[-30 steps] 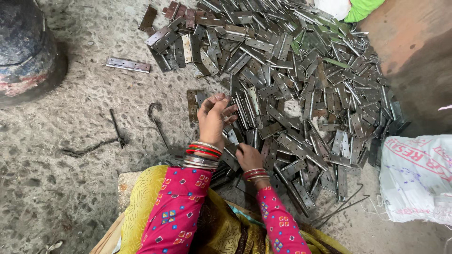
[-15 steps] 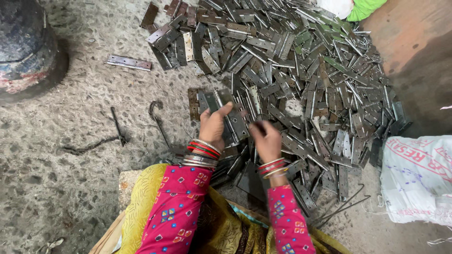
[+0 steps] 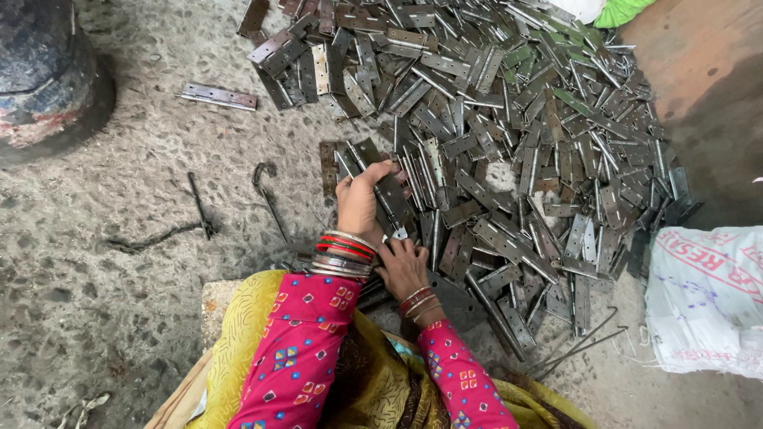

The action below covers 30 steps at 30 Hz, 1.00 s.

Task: The person sits on the floor and assembles metal parts by inserting rods into rectangular metal frames. They repeatedly pick up frames, insert rods, and place the assembled units into a nearby bucket.

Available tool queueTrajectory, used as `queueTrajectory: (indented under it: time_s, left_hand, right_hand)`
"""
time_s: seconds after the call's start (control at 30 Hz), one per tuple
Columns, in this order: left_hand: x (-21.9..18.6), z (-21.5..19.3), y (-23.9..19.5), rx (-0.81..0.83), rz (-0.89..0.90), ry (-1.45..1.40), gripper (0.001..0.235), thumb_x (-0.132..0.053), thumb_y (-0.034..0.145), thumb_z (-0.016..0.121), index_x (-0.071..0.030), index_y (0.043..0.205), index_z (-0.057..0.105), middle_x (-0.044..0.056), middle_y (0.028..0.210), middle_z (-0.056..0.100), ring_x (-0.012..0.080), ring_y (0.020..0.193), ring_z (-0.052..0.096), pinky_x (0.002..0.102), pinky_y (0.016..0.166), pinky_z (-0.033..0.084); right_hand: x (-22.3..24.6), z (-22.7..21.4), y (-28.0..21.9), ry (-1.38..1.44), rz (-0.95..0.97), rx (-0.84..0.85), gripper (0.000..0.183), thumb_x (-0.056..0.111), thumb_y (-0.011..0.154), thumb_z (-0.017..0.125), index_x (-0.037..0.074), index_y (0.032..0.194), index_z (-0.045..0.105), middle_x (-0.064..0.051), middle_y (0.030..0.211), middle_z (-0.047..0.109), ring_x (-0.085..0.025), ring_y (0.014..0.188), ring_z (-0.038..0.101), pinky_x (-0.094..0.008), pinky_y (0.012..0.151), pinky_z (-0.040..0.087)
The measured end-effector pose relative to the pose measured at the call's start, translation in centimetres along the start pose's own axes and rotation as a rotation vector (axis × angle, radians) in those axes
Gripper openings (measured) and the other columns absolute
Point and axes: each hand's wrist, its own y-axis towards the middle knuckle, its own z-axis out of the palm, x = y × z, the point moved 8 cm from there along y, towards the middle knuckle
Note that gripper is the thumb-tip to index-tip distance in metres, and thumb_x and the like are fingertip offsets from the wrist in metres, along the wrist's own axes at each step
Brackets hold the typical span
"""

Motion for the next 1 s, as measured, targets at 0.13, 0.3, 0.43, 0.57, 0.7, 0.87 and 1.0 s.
queueTrajectory:
  time_s: [0.13, 0.3, 0.43, 0.57, 0.7, 0.87, 1.0]
  left_hand:
    - [-0.4, -0.4, 0.2, -0.012, 0.020, 0.026, 0.024, -0.005, 0.083, 0.068, 0.006, 0.104, 0.067, 0.015, 0.089, 0.073, 0.0273, 0.079, 0.073, 0.045, 0.068, 0.063]
    - [0.1, -0.3, 0.4, 0.022, 0.022, 0.047, 0.023, -0.001, 0.086, 0.062, 0.007, 0.108, 0.064, 0.017, 0.090, 0.072, 0.0299, 0.080, 0.073, 0.044, 0.066, 0.062]
    - [0.4, 0.4, 0.4, 0.072, -0.029, 0.004, 0.026, 0.000, 0.088, 0.050, 0.008, 0.109, 0.062, 0.021, 0.091, 0.074, 0.0331, 0.081, 0.075, 0.044, 0.065, 0.062]
    - [-0.2, 0.7, 0.3, 0.091, -0.006, -0.012, 0.025, 0.000, 0.089, 0.049, 0.010, 0.108, 0.063, 0.024, 0.090, 0.072, 0.0347, 0.079, 0.075, 0.044, 0.064, 0.061]
    - [0.0, 0.5, -0.2, 0.030, -0.006, 0.094, 0.020, 0.002, 0.089, 0.053, 0.010, 0.106, 0.061, 0.023, 0.091, 0.072, 0.0339, 0.080, 0.076, 0.045, 0.064, 0.062]
    - [0.0, 1.3, -0.7, 0.077, -0.017, 0.175, 0.021, 0.002, 0.086, 0.055, 0.007, 0.106, 0.060, 0.020, 0.088, 0.072, 0.0307, 0.075, 0.074, 0.044, 0.064, 0.062]
    - [0.6, 0.6, -0.4, 0.066, 0.008, 0.170, 0.019, 0.001, 0.087, 0.057, 0.008, 0.104, 0.060, 0.019, 0.088, 0.072, 0.0295, 0.074, 0.074, 0.042, 0.062, 0.060]
  right_hand:
    - [0.7, -0.1, 0.3, -0.015, 0.006, 0.005, 0.053, 0.031, 0.065, 0.089, 0.014, 0.110, 0.065, -0.009, 0.108, 0.058, -0.032, 0.107, 0.052, -0.053, 0.087, 0.037]
    - [1.7, -1.1, -1.4, 0.025, -0.007, -0.026, 0.033, 0.023, 0.071, 0.085, 0.016, 0.099, 0.069, -0.008, 0.103, 0.061, -0.029, 0.105, 0.054, -0.045, 0.085, 0.041]
    - [1.4, -5.8, -3.4, 0.107, 0.054, -0.293, 0.023, 0.026, 0.079, 0.083, 0.011, 0.090, 0.070, -0.011, 0.091, 0.069, -0.030, 0.080, 0.064, -0.044, 0.063, 0.049]
    - [-2.7, -9.5, -8.7, 0.396, 0.261, -0.553, 0.016, 0.017, 0.093, 0.072, 0.006, 0.104, 0.068, -0.007, 0.072, 0.070, -0.021, 0.054, 0.066, -0.035, 0.046, 0.050]
    - [-3.3, -8.6, -12.5, 0.245, 0.145, -0.521, 0.020, 0.012, 0.095, 0.071, 0.002, 0.108, 0.061, -0.009, 0.078, 0.072, -0.019, 0.061, 0.070, -0.030, 0.046, 0.055]
    - [-6.2, -2.0, -13.6, 0.334, 0.545, -0.026, 0.022, 0.016, 0.086, 0.071, 0.007, 0.103, 0.060, -0.011, 0.079, 0.071, -0.030, 0.064, 0.072, -0.041, 0.055, 0.057]
    - [-7.3, -0.5, -15.1, 0.274, 0.579, -0.064, 0.051, 0.047, 0.087, 0.075, 0.001, 0.098, 0.056, -0.024, 0.081, 0.067, -0.047, 0.076, 0.066, -0.053, 0.064, 0.052]
